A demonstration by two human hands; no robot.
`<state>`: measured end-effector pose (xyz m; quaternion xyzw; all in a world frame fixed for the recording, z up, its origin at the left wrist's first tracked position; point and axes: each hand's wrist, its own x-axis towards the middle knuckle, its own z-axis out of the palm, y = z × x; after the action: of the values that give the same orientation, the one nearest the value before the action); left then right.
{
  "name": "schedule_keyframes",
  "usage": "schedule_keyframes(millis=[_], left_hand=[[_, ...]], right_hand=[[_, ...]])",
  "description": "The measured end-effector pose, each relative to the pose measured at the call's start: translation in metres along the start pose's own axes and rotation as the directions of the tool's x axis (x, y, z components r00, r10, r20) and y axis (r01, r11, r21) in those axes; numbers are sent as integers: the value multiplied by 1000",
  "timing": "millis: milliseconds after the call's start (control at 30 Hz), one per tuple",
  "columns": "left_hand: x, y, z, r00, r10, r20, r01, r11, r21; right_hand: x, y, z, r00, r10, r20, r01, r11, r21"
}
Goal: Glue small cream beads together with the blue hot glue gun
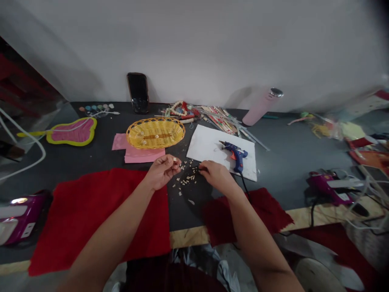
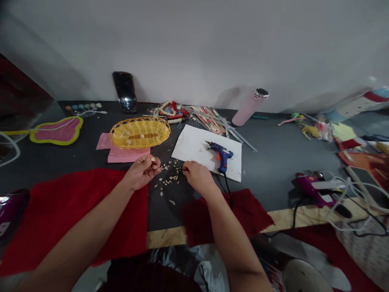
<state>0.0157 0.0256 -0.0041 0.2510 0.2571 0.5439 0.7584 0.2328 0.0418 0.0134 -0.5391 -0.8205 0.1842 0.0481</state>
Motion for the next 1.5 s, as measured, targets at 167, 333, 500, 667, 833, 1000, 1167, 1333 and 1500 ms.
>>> schedule_keyframes(millis=[167,333,500,667,833,1000,1167,1333,1500], left_hand=[[-1,-4,0,1000,-25,9,25,999,31],[-1,-14,-1,998,-69,16,67,991,113],[-5,-19,4,992,-127,13,124,982,139],[-5,-18,7,989,-144,22,139,977,160],[-5,-18,6,990,-141,20,136,978,156],[-5,-18,6,990,-137,28,130,976,175],[-6,-17,6,991,-127,35,118,974,196],[-7,-14,8,989,-143,44,133,974,184],[-8,-15,6,982,-173,70,157,968,196]], right_hand=[[0,-8,-2,999,21,-31,-21,1000,-16],[-5,-25,-9,923,-144,-358,259,918,299],[-10,-42,0,782,-239,-576,519,761,389],[-10,-42,13,790,-254,-558,529,742,411],[-10,-41,12,785,-259,-562,533,745,401],[-10,-43,9,787,-258,-561,540,728,423],[-10,-43,9,816,-228,-531,510,716,477],[-10,-41,9,827,-218,-519,511,677,530],[-10,-39,8,850,-242,-468,499,654,568]])
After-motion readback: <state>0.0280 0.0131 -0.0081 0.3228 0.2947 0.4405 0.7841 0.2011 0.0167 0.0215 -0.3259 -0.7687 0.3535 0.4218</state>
